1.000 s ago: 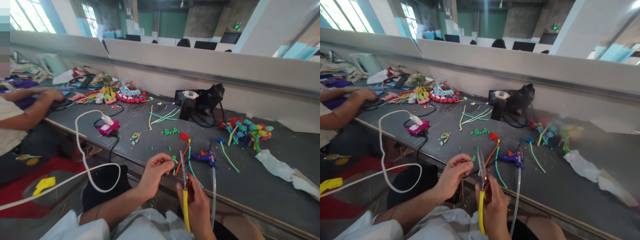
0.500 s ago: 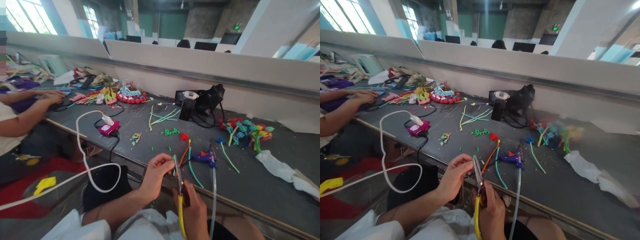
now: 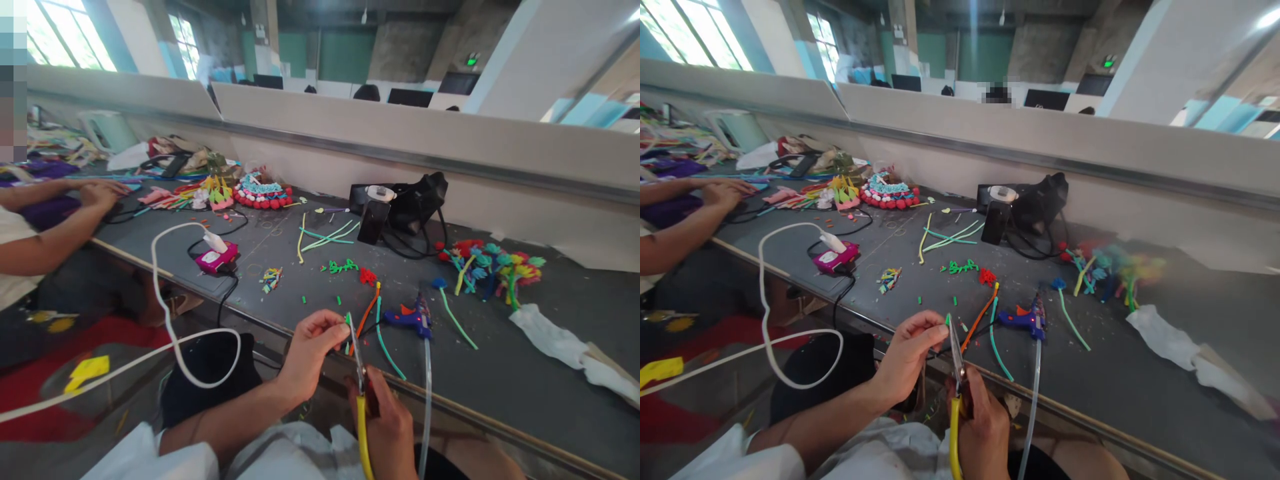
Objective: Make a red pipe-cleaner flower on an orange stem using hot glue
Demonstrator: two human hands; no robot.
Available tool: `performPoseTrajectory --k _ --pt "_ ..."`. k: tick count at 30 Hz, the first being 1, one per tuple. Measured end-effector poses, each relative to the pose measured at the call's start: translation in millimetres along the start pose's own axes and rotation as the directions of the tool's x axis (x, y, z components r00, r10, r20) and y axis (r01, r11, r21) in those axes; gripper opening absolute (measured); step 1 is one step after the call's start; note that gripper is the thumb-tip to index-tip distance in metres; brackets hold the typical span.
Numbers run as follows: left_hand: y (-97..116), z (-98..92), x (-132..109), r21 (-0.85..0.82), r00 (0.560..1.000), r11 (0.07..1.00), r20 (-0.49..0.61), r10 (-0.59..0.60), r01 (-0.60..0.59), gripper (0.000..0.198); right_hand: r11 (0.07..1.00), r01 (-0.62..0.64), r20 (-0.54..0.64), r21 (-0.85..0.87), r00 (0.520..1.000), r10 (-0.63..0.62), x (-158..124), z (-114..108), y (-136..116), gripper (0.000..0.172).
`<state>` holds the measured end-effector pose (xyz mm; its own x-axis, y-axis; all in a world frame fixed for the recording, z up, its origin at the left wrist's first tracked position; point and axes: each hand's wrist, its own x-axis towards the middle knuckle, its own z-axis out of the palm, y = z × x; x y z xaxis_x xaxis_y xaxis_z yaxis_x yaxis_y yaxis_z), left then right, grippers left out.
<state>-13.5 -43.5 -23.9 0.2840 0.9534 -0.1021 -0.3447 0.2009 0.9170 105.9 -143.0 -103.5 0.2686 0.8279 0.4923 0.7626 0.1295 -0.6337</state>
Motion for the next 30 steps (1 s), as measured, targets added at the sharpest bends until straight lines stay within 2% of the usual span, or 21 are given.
performPoseTrajectory --k 7,10,13,17,19,21,22,24,25,26,27,28,30 --pt "-0.8 -3.4 -0.5 0.027 0.996 0.998 0.069 -0.050 0.049 0.014 0.987 -0.116 0.027 0.109 0.993 0.114 21.3 -10.8 -6.2 0.025" --pt "-6.0 -6.0 -4.7 0.075 0.979 0.986 0.134 -0.156 0.147 0.014 0.961 -0.193 0.052 0.199 0.981 0.186 34.1 -19.5 -12.3 0.032" --pt "-15.6 -8.5 -10.0 0.142 0.942 0.956 0.183 -0.280 0.257 0.014 0.909 -0.307 0.101 0.280 0.952 0.290 40.4 -22.3 -17.0 0.037" --pt "-25.3 -10.9 -14.1 0.203 0.918 0.934 0.212 -0.336 0.294 0.018 0.856 -0.406 0.120 0.322 0.914 0.388 40.4 -18.0 -17.0 0.039" --pt "-25.9 -12.5 -14.6 0.279 0.933 0.935 0.223 -0.283 0.217 0.017 0.857 -0.412 0.116 0.309 0.911 0.396 41.0 -17.1 -17.0 0.038" --pt "-24.0 -14.2 -14.7 0.435 0.960 0.901 0.256 -0.110 -0.012 0.012 0.873 -0.399 0.088 0.281 0.916 0.391 43.4 -18.4 -18.5 0.037" --pt "-22.6 -15.0 -14.6 0.516 0.955 0.841 0.295 0.006 -0.164 0.008 0.881 -0.389 0.072 0.271 0.920 0.384 45.1 -19.7 -19.9 0.037" --pt "-19.4 -15.8 -14.2 0.614 0.893 0.666 0.405 0.194 -0.423 0.004 0.892 -0.373 0.049 0.254 0.926 0.373 48.9 -22.5 -23.2 0.036" --pt "-17.9 -15.6 -13.7 0.627 0.858 0.597 0.452 0.245 -0.501 0.007 0.894 -0.372 0.045 0.252 0.927 0.373 50.6 -23.8 -24.9 0.036" --pt "-16.3 -14.9 -13.0 0.627 0.836 0.560 0.475 0.276 -0.541 0.008 0.891 -0.375 0.050 0.255 0.926 0.375 52.0 -24.9 -26.4 0.037" --pt "-14.7 -13.8 -12.1 0.625 0.833 0.556 0.473 0.288 -0.547 0.008 0.887 -0.381 0.056 0.262 0.923 0.380 52.9 -25.6 -27.6 0.038" --pt "-12.8 -12.4 -10.9 0.620 0.849 0.587 0.446 0.281 -0.520 0.008 0.881 -0.388 0.065 0.271 0.921 0.385 53.3 -26.0 -28.2 0.039" --pt "-8.5 -9.2 -7.8 0.563 0.923 0.743 0.329 0.200 -0.362 0.007 0.882 -0.379 0.075 0.282 0.925 0.373 51.7 -25.2 -27.7 0.039"
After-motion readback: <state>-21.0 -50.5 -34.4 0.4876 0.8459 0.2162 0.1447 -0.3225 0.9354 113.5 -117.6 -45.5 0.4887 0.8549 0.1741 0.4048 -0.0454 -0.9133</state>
